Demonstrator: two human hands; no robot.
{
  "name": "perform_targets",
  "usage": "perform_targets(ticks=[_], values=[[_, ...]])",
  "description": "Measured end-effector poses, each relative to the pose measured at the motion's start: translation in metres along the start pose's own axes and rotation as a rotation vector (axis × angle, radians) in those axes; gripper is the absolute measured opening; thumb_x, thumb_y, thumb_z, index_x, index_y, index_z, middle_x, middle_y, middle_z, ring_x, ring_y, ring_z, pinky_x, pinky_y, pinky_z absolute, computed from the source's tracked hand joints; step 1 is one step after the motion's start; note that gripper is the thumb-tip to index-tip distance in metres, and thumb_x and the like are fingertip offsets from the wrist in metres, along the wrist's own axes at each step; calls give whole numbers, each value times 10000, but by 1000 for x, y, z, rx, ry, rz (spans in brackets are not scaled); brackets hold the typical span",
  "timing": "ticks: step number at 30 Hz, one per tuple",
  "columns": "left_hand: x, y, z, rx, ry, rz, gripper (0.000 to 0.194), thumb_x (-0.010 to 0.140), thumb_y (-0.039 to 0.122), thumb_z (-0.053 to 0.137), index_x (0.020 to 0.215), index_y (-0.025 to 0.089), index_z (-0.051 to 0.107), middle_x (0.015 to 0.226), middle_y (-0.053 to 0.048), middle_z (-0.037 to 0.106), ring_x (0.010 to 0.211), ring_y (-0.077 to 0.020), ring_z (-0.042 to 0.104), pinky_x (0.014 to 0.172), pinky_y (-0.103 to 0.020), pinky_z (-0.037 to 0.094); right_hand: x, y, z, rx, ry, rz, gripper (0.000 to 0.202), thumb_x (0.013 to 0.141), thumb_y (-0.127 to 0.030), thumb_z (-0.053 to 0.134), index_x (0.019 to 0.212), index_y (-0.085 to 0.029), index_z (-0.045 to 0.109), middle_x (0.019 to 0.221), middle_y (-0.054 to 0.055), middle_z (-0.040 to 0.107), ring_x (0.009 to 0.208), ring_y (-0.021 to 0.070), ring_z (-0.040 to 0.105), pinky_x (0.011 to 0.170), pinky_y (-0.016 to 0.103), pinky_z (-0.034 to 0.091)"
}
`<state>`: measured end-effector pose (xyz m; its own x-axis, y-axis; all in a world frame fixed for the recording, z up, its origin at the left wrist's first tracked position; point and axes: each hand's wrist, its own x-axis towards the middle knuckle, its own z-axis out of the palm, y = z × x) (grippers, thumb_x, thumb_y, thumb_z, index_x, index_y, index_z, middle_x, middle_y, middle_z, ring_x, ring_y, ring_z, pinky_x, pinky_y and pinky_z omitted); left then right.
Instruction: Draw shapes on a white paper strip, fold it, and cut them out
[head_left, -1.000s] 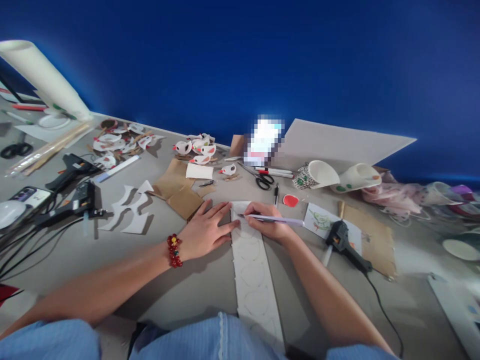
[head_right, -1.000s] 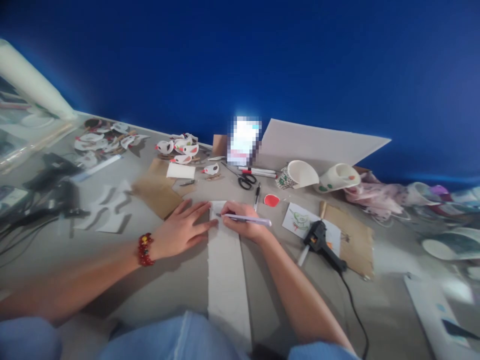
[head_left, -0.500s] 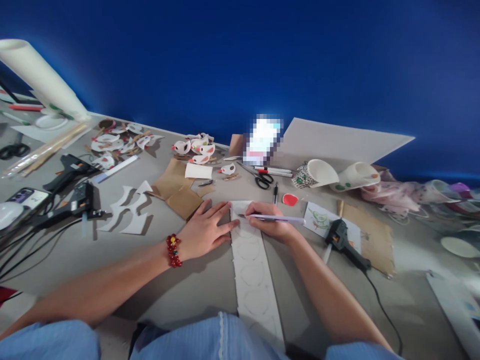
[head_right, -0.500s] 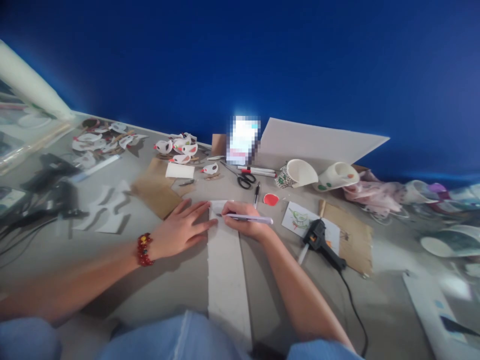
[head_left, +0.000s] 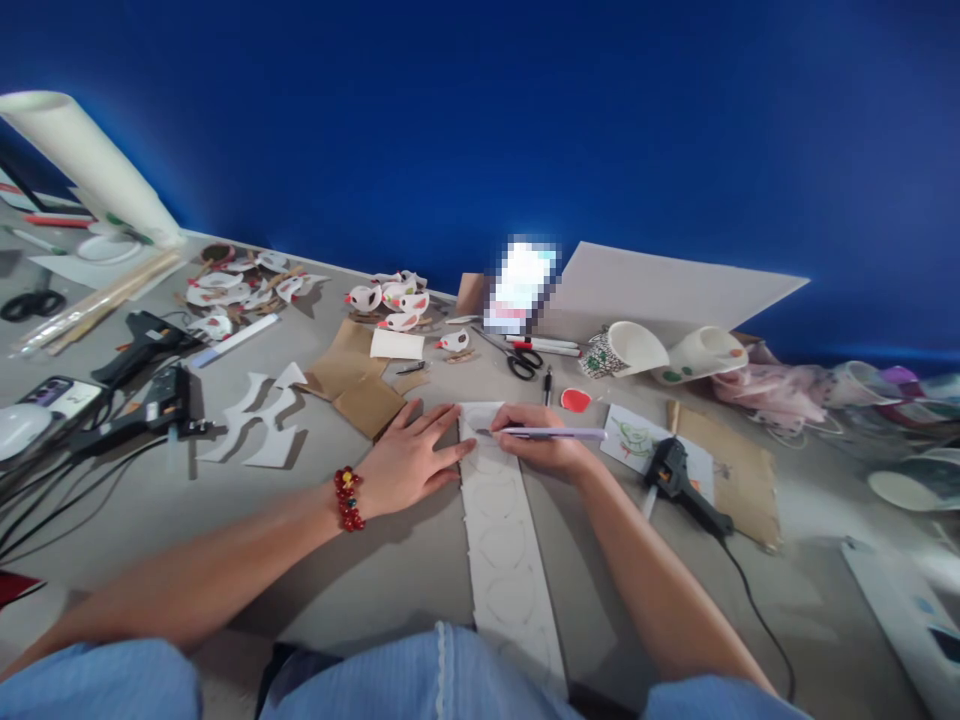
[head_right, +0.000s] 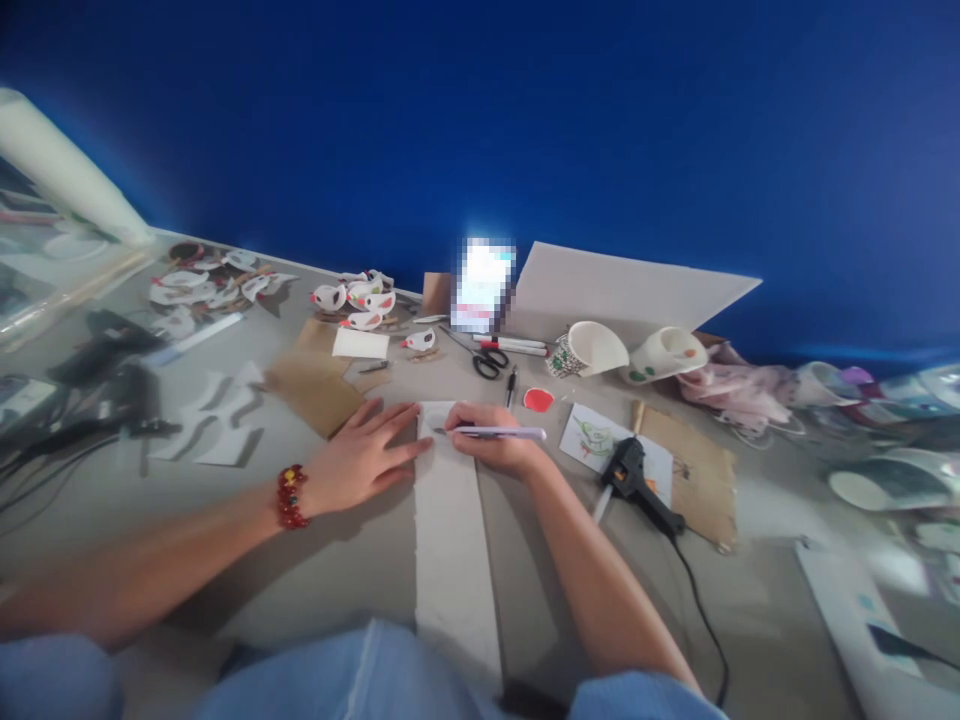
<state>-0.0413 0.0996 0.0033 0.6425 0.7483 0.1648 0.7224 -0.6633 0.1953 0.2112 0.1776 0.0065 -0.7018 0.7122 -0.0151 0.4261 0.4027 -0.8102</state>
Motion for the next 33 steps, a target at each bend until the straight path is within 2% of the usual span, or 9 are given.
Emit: perform_targets(ticks=[10, 16, 25, 33], values=[[0, 1, -2, -4, -8, -2, 420, 951, 363, 515, 1361, 274, 523, 1503, -158, 380, 1379, -315, 353, 1111, -570, 259, 1, -1, -6, 50, -36, 44, 75, 801, -232, 603, 826, -174, 643, 776, 6, 653, 700, 141, 570, 643, 225, 417], [0, 2, -2, -3, -18, 0, 442, 961, 448, 468, 1359, 265, 527, 1506, -179, 364, 1389, -326, 333, 1107, -588, 248, 2, -1, -7, 50, -50, 71, 96, 801, -235, 606, 859, -173, 652, 792, 11, 664, 686, 138, 578, 646, 228, 433], [0, 1, 0, -2, -13, -4, 465, 951, 484, 472, 1371, 287, 514, 1525, -141, 345, 1380, -317, 341, 1115, -568, 247, 3, -2, -12, 61, -75, 76, 104, 791, -235, 617, 861, -172, 662, 787, 11, 664, 697, 143, 583, 642, 228, 432], [0, 1, -2, -6, -10, 5, 462, 948, 472, 488, 1366, 277, 519, 1514, -156, 363, 1382, -328, 340, 1111, -577, 248, 1, -3, -14, 80, -78, 99, 114, 792, -250, 624, 859, -164, 658, 775, 10, 662, 679, 134, 578, 634, 221, 433]])
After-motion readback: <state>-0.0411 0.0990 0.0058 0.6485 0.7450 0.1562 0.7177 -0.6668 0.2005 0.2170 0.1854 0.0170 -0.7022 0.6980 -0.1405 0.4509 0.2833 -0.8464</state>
